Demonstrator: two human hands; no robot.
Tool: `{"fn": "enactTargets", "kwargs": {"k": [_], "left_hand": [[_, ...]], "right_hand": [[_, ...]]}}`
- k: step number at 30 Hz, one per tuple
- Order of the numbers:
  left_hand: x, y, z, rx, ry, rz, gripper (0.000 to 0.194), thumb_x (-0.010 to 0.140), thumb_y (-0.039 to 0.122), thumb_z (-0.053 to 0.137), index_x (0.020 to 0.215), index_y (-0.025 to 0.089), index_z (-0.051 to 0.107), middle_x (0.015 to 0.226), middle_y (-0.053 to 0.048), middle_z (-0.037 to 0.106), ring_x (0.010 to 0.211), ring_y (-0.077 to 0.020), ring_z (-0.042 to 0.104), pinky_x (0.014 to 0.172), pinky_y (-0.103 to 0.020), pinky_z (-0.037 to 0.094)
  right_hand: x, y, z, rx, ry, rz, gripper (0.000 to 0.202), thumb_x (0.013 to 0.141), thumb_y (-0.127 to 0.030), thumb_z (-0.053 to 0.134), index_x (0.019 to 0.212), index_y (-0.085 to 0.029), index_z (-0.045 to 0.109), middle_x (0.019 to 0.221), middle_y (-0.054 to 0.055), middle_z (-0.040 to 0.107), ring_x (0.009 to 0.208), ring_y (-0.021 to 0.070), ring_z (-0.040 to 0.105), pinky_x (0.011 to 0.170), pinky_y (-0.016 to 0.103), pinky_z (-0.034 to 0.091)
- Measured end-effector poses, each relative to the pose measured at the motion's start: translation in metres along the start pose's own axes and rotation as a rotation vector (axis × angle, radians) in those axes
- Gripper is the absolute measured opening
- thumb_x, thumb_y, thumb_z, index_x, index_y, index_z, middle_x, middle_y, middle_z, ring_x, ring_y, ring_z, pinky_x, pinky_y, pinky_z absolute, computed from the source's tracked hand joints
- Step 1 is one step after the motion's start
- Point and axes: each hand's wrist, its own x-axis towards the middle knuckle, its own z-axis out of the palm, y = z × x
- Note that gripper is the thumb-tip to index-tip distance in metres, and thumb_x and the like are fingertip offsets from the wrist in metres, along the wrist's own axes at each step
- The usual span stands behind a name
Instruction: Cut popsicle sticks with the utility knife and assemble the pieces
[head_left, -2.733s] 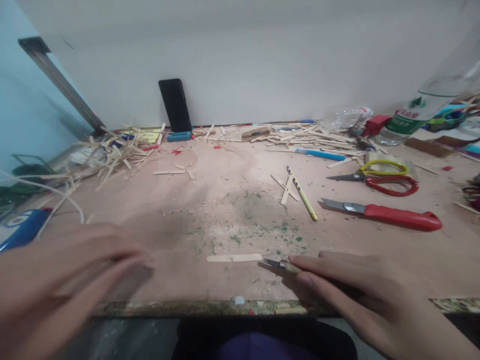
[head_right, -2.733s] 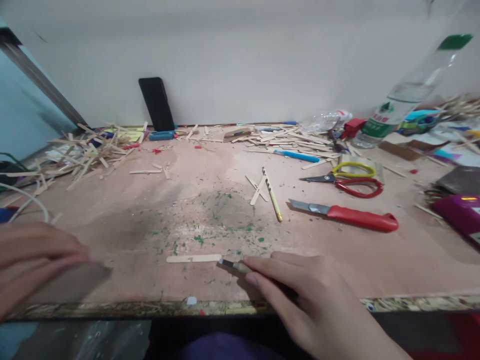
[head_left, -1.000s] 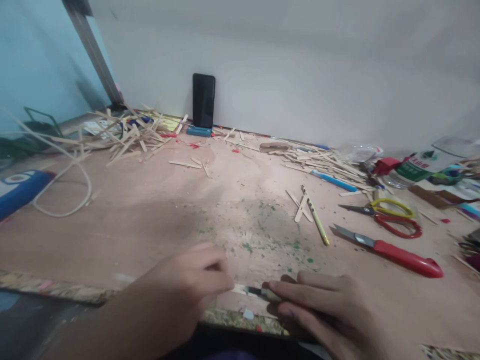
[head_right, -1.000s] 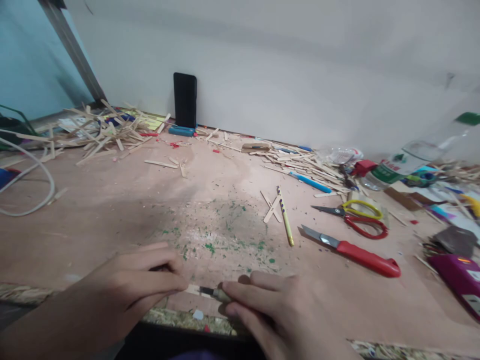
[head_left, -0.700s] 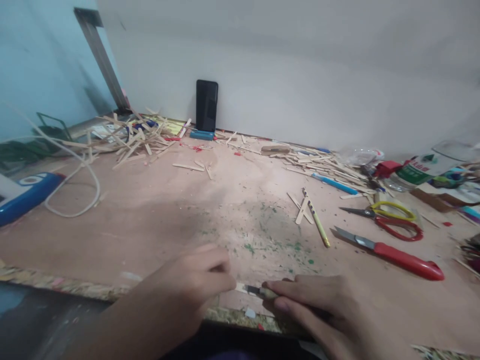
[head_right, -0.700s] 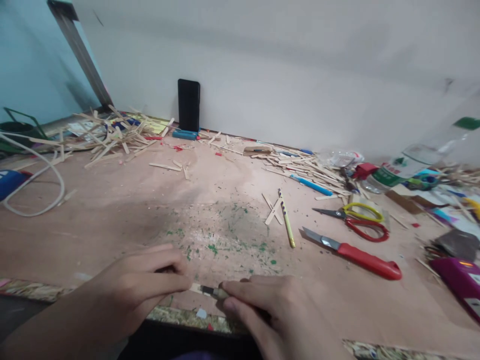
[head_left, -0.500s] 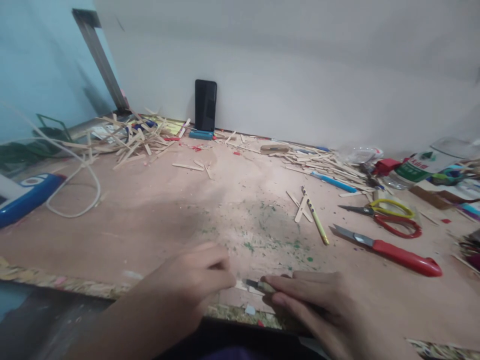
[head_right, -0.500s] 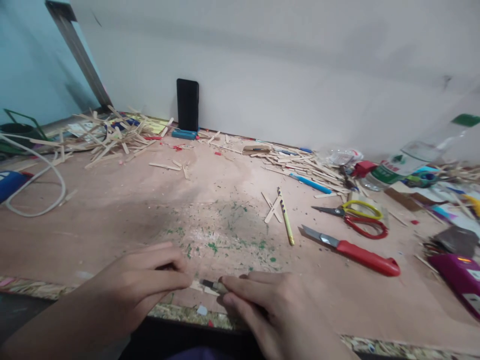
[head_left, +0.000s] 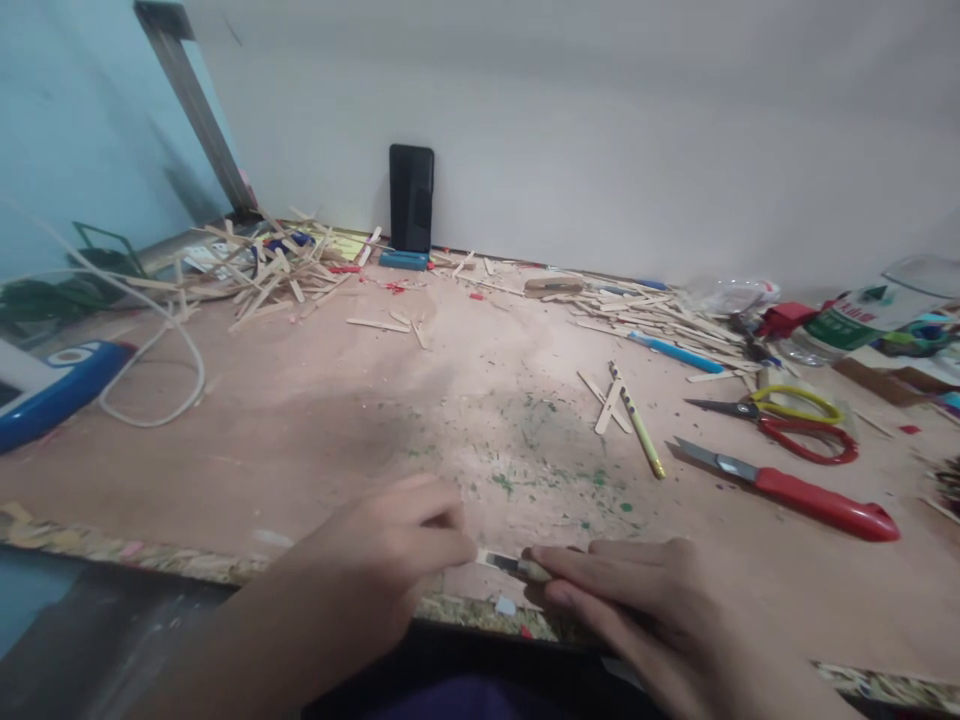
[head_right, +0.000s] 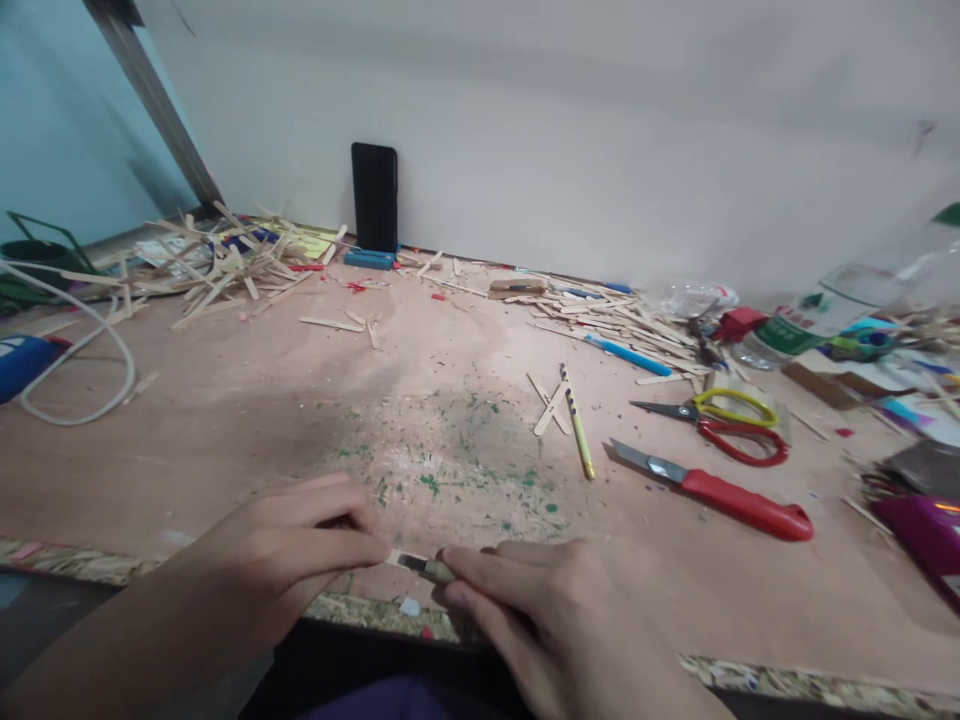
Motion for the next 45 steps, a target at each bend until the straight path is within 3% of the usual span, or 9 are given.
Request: {"fn": "enactTargets", "kwargs": {"k": [8,15,20,33,42,45], "left_hand": [[-0.0012,-0.0019,0.0011,0.012,-0.016,-0.016,0.039,0.087,-0.009,0.043,0.095,0.019,0.069,0.100,-0.003,0.066,0.090,-0.0164,0.059,0.075,-0.027,0.042],[-0.0007,-0.0002,-0.0009,0.024,-0.031,-0.013,0.037,0.088,-0.007,0.045,0.093,0.019,0.070,0.097,-0.002,0.066,0.088,-0.0161,0.060,0.072,-0.027,0.042],[-0.0021,0.0006,0.0002,0.012,-0.018,-0.026,0.035,0.093,-0.006,0.042,0.090,0.019,0.068,0.096,-0.002,0.065,0.089,-0.0158,0.059,0.075,-0.027,0.042],[-0.0007,-0.0043,0.0012,0.048,-0.006,0.036,0.032,0.095,-0.003,0.043,0.090,0.018,0.067,0.095,-0.003,0.066,0.086,-0.0160,0.058,0.073,-0.028,0.040],[-0.0009,-0.0045,0.0032,0.035,0.010,0.042,0.033,0.096,-0.004,0.042,0.089,0.017,0.066,0.096,-0.002,0.064,0.089,-0.0149,0.057,0.075,-0.027,0.040],[-0.0010,-0.0067,0.0042,0.033,0.011,0.036,0.032,0.096,-0.003,0.043,0.089,0.017,0.066,0.096,-0.002,0.064,0.088,-0.0151,0.056,0.074,-0.028,0.039]], "right_hand": [[-0.0038,0.0048,0.0028,-0.037,0.051,-0.025,0.033,0.105,-0.022,0.053,0.125,-0.028,0.079,0.085,0.005,0.081,0.066,0.0163,0.076,0.056,0.022,0.057],[-0.0018,0.0023,0.0038,-0.020,0.030,-0.020,0.033,0.106,-0.023,0.051,0.121,-0.027,0.081,0.081,0.005,0.081,0.063,0.0161,0.075,0.056,0.022,0.058],[-0.0047,0.0037,0.0028,-0.011,0.019,-0.020,0.034,0.106,-0.022,0.053,0.127,-0.029,0.078,0.091,0.004,0.082,0.072,0.0158,0.077,0.062,0.022,0.060],[-0.0035,0.0038,0.0065,-0.018,0.035,-0.010,0.033,0.107,-0.023,0.052,0.126,-0.028,0.078,0.075,0.001,0.076,0.060,0.0131,0.071,0.053,0.021,0.050],[-0.0030,0.0034,0.0047,0.059,0.080,-0.017,0.028,0.103,-0.020,0.057,0.110,-0.029,0.082,0.075,-0.003,0.079,0.061,0.0112,0.073,0.056,0.019,0.053],[-0.0030,0.0036,0.0038,0.048,0.064,-0.015,0.028,0.104,-0.020,0.057,0.113,-0.030,0.082,0.079,-0.003,0.080,0.064,0.0108,0.074,0.058,0.018,0.055]]}}
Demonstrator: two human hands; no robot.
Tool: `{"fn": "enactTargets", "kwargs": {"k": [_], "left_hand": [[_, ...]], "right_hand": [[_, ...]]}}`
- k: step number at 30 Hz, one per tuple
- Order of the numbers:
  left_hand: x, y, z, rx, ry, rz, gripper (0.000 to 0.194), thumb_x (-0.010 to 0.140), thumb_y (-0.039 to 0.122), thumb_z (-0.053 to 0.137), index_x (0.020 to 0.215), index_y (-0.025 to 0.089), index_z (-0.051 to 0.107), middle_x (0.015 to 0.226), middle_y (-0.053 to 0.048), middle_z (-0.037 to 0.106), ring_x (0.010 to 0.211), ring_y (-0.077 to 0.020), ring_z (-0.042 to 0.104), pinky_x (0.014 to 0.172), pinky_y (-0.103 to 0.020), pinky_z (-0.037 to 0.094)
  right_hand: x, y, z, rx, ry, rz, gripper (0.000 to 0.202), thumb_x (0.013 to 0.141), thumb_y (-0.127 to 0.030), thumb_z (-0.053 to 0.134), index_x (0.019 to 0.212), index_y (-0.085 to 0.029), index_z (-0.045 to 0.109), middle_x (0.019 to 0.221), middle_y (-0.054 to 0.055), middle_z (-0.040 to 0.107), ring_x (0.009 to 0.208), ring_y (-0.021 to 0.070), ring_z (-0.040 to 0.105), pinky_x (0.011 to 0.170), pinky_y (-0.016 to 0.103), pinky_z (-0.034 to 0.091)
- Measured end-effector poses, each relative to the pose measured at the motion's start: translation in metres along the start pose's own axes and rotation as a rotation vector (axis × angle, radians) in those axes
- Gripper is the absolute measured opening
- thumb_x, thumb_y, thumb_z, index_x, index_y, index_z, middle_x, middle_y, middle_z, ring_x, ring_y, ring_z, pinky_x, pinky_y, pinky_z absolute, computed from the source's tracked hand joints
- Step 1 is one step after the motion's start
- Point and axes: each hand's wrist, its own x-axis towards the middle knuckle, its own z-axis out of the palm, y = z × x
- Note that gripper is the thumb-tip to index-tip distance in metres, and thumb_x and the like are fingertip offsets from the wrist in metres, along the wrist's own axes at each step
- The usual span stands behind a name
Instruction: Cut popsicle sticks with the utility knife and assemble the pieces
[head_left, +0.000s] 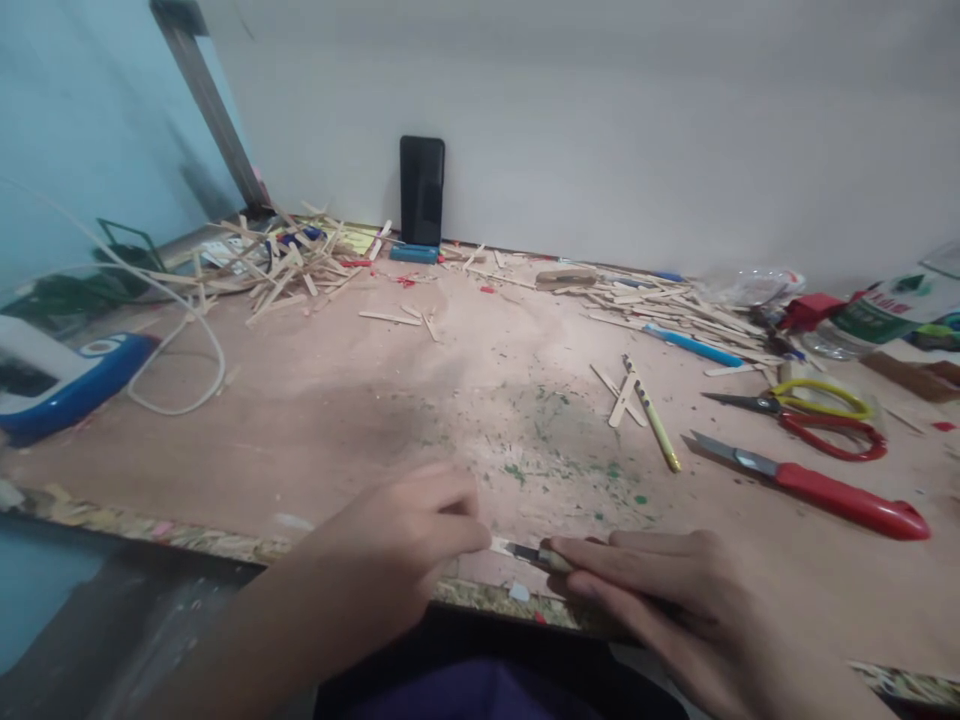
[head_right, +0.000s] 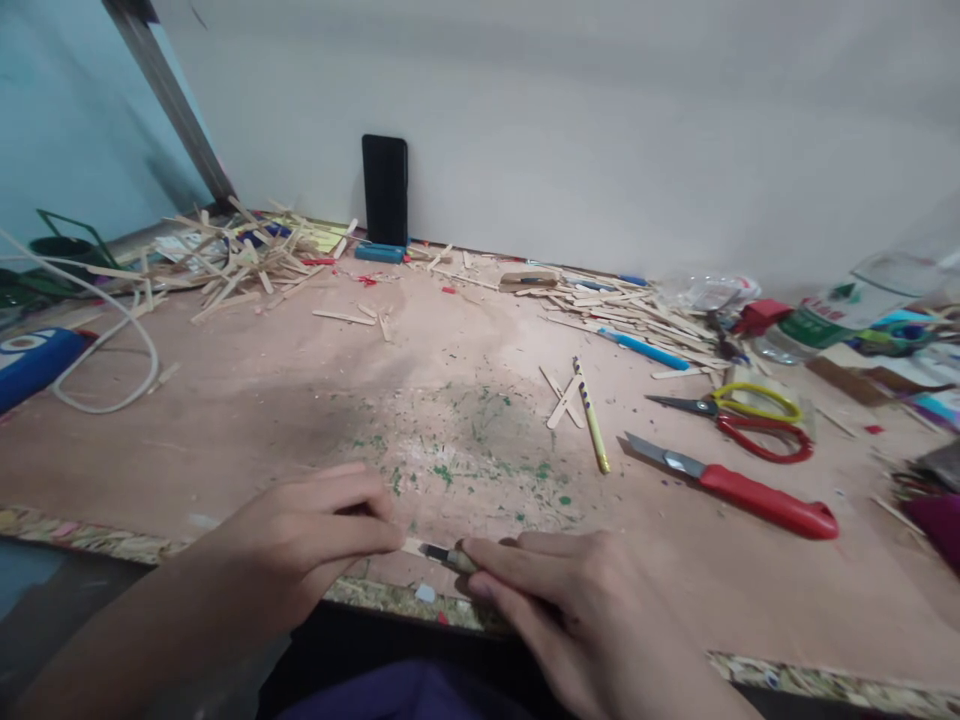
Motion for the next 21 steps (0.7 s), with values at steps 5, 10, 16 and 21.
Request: {"fn": "enactTargets", "kwargs": {"k": [5,10,16,21], "left_hand": [[-0.0010,-0.0006,-0.0006,-0.003,-0.020,-0.011,0.031,0.095,-0.004,0.044,0.089,0.017,0.066,0.097,-0.002,0.064,0.087,-0.0148,0.057,0.071,-0.028,0.038],[-0.0020,0.0013,-0.0008,0.002,-0.026,-0.025,0.033,0.091,-0.007,0.043,0.089,0.017,0.066,0.095,-0.001,0.062,0.085,-0.0145,0.055,0.072,-0.028,0.038],[-0.0014,-0.0002,-0.0001,-0.010,-0.022,-0.015,0.033,0.090,-0.007,0.043,0.087,0.018,0.064,0.097,-0.001,0.062,0.087,-0.0142,0.055,0.073,-0.027,0.038],[-0.0015,-0.0002,-0.0005,-0.016,-0.021,-0.020,0.031,0.091,-0.007,0.044,0.084,0.017,0.062,0.095,-0.001,0.062,0.086,-0.0136,0.055,0.073,-0.027,0.038]], "right_hand": [[-0.0001,0.0014,0.0007,-0.009,0.020,-0.015,0.032,0.104,-0.021,0.056,0.123,-0.029,0.080,0.087,0.001,0.083,0.069,0.0145,0.077,0.058,0.021,0.058],[-0.0011,0.0016,0.0015,0.003,0.031,-0.024,0.033,0.102,-0.018,0.057,0.123,-0.031,0.080,0.087,-0.001,0.083,0.070,0.0136,0.078,0.062,0.020,0.060],[-0.0028,0.0035,0.0015,-0.024,0.022,-0.025,0.031,0.103,-0.021,0.058,0.123,-0.030,0.080,0.086,0.001,0.083,0.073,0.0160,0.079,0.062,0.021,0.062],[-0.0019,0.0023,0.0015,-0.010,0.012,-0.007,0.031,0.104,-0.021,0.057,0.122,-0.030,0.081,0.079,0.001,0.080,0.070,0.0163,0.078,0.061,0.021,0.061]]}}
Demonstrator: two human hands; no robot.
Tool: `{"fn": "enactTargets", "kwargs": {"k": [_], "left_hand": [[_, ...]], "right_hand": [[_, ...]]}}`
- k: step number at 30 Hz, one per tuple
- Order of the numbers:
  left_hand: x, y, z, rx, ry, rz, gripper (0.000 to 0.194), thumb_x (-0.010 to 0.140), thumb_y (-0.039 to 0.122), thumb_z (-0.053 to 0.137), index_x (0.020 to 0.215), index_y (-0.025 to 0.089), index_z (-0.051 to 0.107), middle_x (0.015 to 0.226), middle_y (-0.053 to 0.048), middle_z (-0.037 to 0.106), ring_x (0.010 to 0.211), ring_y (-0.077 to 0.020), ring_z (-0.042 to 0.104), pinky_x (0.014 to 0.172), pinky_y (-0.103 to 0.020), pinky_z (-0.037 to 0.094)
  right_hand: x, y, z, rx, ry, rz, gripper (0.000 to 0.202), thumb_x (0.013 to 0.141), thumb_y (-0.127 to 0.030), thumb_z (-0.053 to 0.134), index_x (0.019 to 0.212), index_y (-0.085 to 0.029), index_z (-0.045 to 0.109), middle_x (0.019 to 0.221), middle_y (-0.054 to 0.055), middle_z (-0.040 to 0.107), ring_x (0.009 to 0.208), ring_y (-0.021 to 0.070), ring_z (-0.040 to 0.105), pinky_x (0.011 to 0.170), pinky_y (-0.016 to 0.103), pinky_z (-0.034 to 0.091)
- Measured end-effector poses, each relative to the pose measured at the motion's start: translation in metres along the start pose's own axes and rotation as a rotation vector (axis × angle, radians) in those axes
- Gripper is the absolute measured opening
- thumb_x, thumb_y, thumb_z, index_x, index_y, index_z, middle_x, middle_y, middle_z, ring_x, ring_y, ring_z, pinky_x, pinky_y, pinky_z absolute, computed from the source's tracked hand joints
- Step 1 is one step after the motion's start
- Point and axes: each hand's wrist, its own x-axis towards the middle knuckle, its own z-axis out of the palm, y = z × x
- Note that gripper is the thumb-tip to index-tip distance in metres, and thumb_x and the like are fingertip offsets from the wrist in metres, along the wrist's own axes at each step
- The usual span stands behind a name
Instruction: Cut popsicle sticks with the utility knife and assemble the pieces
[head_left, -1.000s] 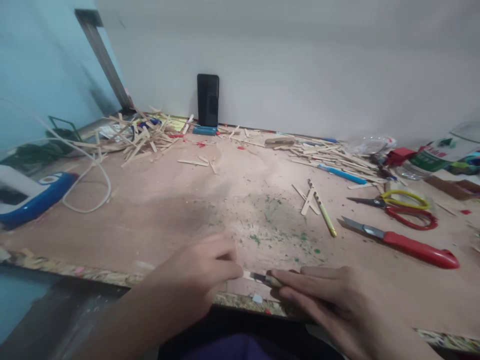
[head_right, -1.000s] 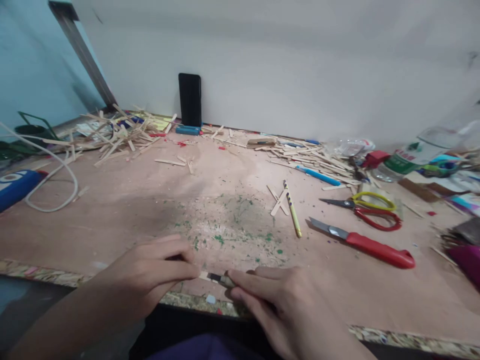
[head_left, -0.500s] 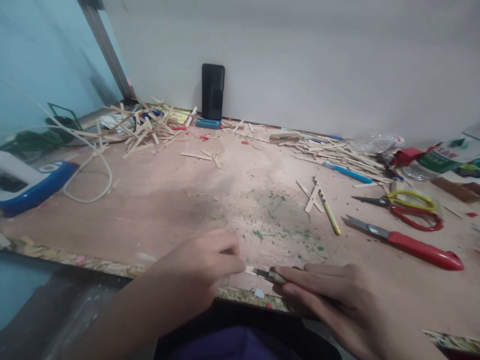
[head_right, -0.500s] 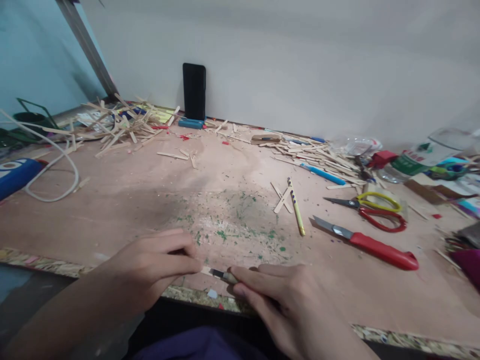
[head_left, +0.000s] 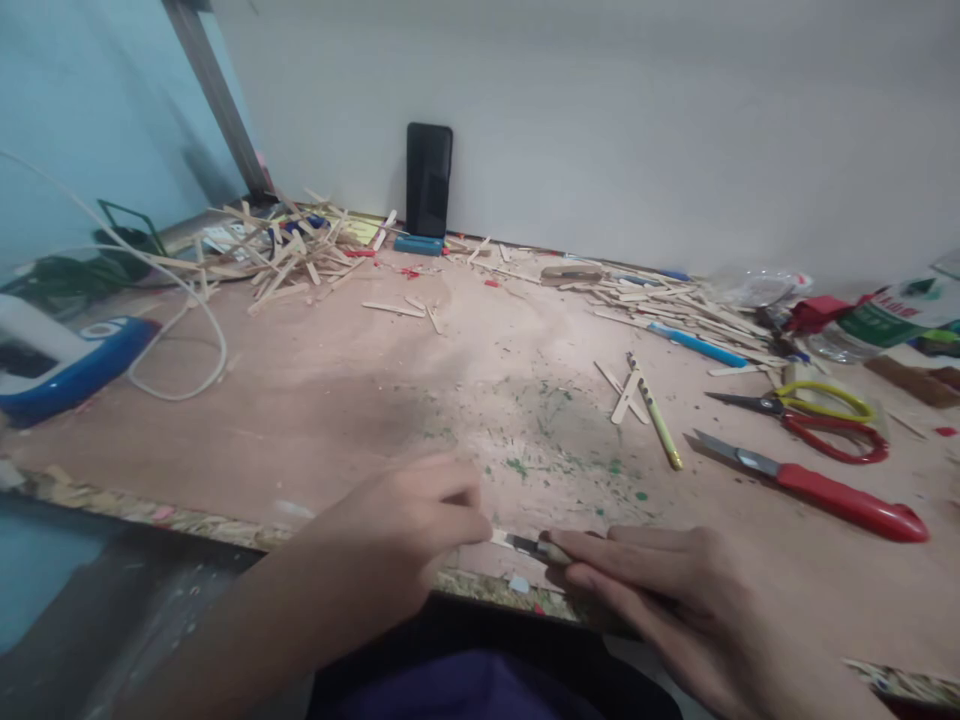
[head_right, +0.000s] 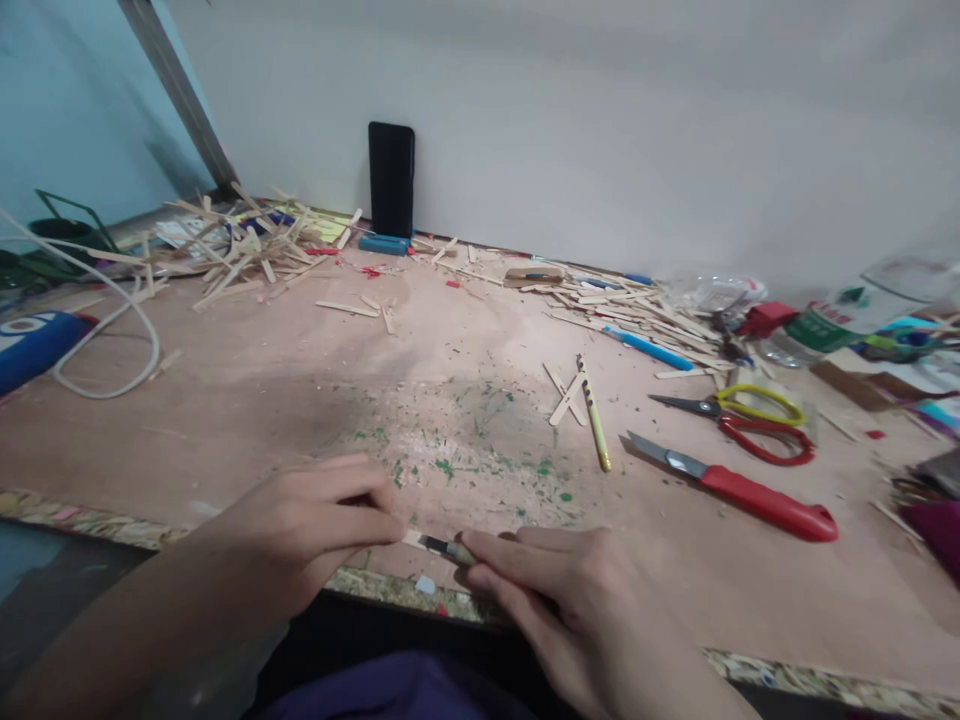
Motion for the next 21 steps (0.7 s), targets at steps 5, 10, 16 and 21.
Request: {"fn": "enactTargets", "kwargs": {"k": [5,10,16,21], "left_hand": [[-0.0011,-0.0006,0.0006,0.007,0.001,-0.002,0.031,0.093,-0.005,0.044,0.086,0.018,0.063,0.095,0.000,0.061,0.086,-0.0137,0.054,0.073,-0.027,0.038],[-0.0007,0.0006,-0.0002,0.008,-0.005,0.001,0.030,0.093,-0.005,0.045,0.087,0.018,0.064,0.096,-0.001,0.063,0.087,-0.0140,0.056,0.073,-0.027,0.038],[-0.0004,0.0019,-0.0003,0.018,-0.006,-0.003,0.033,0.092,-0.006,0.043,0.092,0.018,0.066,0.097,-0.002,0.064,0.086,-0.0150,0.056,0.072,-0.028,0.038],[-0.0010,0.0009,-0.0001,0.022,0.008,0.013,0.033,0.092,-0.006,0.044,0.092,0.019,0.066,0.097,-0.002,0.063,0.087,-0.0153,0.055,0.073,-0.028,0.038]], "right_hand": [[0.0009,-0.0016,-0.0003,-0.004,-0.019,0.001,0.031,0.105,-0.022,0.056,0.122,-0.030,0.080,0.085,0.001,0.081,0.069,0.0147,0.077,0.060,0.021,0.058],[0.0017,-0.0009,-0.0006,-0.008,-0.015,0.007,0.030,0.105,-0.022,0.055,0.117,-0.028,0.082,0.075,0.000,0.078,0.062,0.0134,0.073,0.056,0.020,0.056],[-0.0009,0.0000,-0.0020,0.013,-0.024,0.019,0.033,0.104,-0.020,0.056,0.125,-0.028,0.079,0.088,0.003,0.082,0.071,0.0157,0.077,0.062,0.023,0.060],[-0.0019,-0.0006,-0.0017,-0.006,-0.024,0.030,0.032,0.106,-0.023,0.054,0.125,-0.028,0.080,0.083,0.004,0.080,0.066,0.0162,0.075,0.057,0.024,0.057]]}}
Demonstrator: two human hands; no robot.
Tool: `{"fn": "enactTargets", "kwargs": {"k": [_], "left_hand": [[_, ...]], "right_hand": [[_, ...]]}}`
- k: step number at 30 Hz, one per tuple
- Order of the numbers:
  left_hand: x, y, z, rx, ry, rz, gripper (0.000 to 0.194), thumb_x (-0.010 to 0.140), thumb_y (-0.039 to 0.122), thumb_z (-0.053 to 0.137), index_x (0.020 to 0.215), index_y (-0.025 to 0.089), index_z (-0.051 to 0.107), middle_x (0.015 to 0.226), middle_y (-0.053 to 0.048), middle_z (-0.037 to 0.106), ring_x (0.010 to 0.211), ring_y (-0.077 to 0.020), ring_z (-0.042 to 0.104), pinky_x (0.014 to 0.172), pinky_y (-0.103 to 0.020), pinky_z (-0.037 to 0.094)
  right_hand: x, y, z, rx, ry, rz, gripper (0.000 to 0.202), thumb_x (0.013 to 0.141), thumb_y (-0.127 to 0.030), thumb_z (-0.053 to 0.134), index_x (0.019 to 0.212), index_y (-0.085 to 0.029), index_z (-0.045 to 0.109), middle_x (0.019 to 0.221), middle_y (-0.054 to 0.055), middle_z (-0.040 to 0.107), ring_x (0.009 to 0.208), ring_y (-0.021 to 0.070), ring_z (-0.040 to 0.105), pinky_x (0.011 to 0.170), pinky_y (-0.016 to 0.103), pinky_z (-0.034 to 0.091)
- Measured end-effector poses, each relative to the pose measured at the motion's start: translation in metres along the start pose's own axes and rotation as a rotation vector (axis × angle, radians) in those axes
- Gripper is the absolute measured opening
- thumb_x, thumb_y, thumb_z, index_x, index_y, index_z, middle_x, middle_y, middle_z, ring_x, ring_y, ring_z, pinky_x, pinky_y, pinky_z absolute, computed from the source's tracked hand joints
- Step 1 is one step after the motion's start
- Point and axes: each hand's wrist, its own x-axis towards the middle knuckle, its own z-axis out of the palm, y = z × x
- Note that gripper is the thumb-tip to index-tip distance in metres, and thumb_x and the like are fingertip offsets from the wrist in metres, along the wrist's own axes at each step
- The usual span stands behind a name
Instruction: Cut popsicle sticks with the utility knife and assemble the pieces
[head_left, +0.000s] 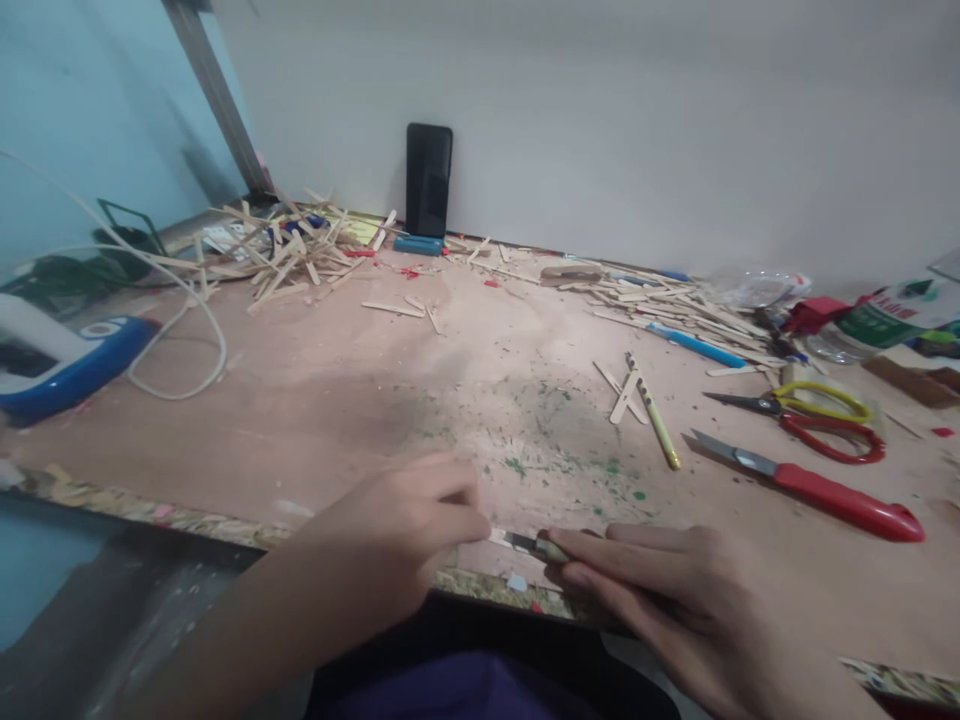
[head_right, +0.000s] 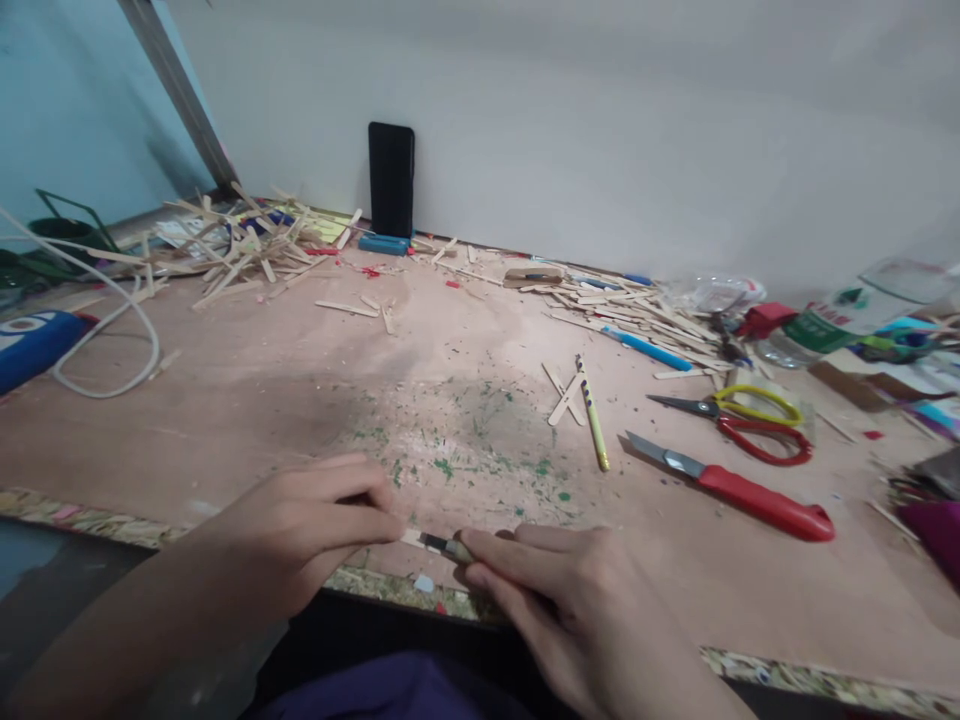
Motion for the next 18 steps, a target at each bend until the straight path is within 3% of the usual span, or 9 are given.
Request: {"fn": "enactTargets", "kwargs": {"k": [18], "left_hand": [[0.0022,-0.0013,-0.0005,0.030,-0.001,0.029,0.033,0.093,-0.005,0.043,0.092,0.018,0.067,0.095,-0.003,0.064,0.085,-0.0156,0.056,0.071,-0.028,0.038]], "right_hand": [[0.0033,-0.0021,-0.0001,0.006,0.024,-0.007,0.029,0.103,-0.020,0.058,0.118,-0.026,0.082,0.074,0.002,0.076,0.061,0.0133,0.070,0.053,0.022,0.049]]}}
